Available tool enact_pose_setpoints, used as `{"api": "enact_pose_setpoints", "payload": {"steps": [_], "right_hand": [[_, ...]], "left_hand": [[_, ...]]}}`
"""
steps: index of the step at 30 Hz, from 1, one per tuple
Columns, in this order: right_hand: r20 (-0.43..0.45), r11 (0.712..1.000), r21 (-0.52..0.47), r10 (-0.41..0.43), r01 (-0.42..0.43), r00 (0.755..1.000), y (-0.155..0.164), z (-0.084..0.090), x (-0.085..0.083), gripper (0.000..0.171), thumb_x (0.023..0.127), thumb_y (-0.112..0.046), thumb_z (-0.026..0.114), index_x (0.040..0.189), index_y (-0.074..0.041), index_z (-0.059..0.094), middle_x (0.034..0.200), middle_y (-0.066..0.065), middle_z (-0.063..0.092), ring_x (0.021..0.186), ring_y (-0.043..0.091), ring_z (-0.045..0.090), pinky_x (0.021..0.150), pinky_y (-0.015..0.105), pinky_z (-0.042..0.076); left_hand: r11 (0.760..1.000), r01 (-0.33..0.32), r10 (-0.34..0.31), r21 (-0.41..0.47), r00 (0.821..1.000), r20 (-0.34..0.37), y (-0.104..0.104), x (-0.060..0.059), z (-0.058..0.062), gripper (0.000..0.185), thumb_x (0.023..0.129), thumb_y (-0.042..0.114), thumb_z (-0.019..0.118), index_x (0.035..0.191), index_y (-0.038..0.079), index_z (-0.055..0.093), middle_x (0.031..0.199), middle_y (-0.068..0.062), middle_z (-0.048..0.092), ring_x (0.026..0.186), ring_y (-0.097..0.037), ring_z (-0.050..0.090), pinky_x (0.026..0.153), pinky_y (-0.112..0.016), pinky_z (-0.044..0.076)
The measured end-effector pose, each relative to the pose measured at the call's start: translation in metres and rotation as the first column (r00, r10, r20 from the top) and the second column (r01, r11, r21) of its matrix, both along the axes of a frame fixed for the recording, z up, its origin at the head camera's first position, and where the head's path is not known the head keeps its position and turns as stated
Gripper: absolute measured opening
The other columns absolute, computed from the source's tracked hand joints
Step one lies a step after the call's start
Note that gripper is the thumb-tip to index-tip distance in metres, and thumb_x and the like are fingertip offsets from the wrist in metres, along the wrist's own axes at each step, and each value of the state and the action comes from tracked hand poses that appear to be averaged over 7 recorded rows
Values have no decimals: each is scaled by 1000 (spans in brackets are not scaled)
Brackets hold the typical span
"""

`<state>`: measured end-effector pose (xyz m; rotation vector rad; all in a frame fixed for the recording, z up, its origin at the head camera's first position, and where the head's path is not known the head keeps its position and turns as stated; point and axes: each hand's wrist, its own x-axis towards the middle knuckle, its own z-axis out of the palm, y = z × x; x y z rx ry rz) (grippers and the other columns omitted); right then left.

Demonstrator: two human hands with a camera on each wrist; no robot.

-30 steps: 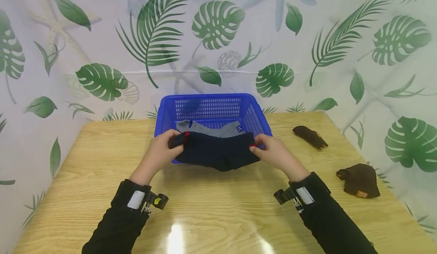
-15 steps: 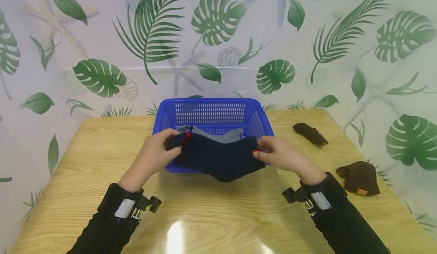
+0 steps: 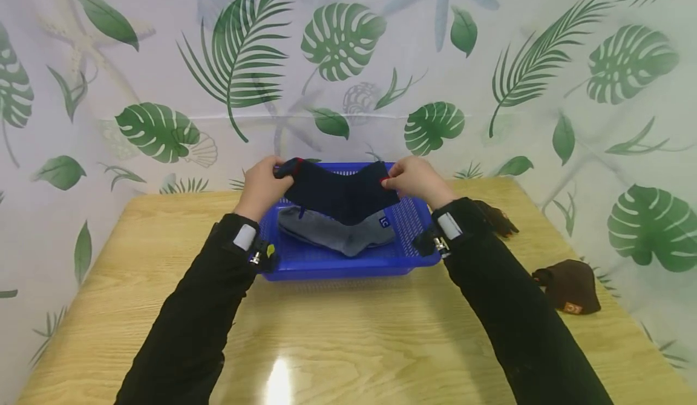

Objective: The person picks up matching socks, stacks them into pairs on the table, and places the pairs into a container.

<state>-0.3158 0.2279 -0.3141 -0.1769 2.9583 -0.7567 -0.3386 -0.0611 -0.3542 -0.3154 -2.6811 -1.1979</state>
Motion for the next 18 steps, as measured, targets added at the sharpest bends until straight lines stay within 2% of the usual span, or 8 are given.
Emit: {"api": "enact_pose_setpoints", "payload": {"steps": [4,7,9,14,16,18], "right_hand": [[95,1000,17,-15,14,995,-7,-20,-19,22,92,-20,66,81,-1,69,64,2,59,56,12,55,57,26,48],[196,998,-34,-51,58,979,-9,-34,-28,20,90,-17,68,75,-3,69,49,-2,49,45,9,47,47,22,43],[238,996,-35,-74,85,968,-9,-42,-32,18,89,-15,70,77,-2,69,47,-3,46,42,7,46,45,20,42],[257,992,90,-104,83,961,-8,-57,-37,15,87,-15,69,78,-3,68,50,-4,51,42,7,49,45,20,44],[282,989,126,-114,81,953,-7,-62,-39,14,87,-13,68,77,-4,68,51,-3,53,42,7,52,45,20,46],[318,987,138,-125,85,940,-6,-66,-41,13,88,-11,66,77,-5,67,51,-2,55,43,8,54,47,20,48]], "left_hand": [[994,12,0,-107,993,117,2,-16,-11,41,91,14,63,128,-3,59,125,-24,60,112,-37,59,97,-44,47],[983,46,-6,-179,975,221,3,-22,-17,39,90,14,66,126,-1,62,127,-22,60,110,-36,61,97,-43,48],[979,63,-5,-193,958,288,4,-25,-20,39,90,13,67,126,-1,62,128,-21,60,109,-35,62,97,-43,48],[949,91,21,-301,937,350,12,-34,-27,35,86,16,69,116,-1,67,123,-19,63,110,-34,60,99,-43,46],[934,97,43,-344,925,377,14,-42,-33,31,85,17,70,109,-3,70,120,-20,65,110,-34,60,98,-44,46],[916,110,63,-385,910,410,13,-58,-49,27,83,17,72,102,-3,72,118,-20,65,107,-34,60,96,-45,47]]}}
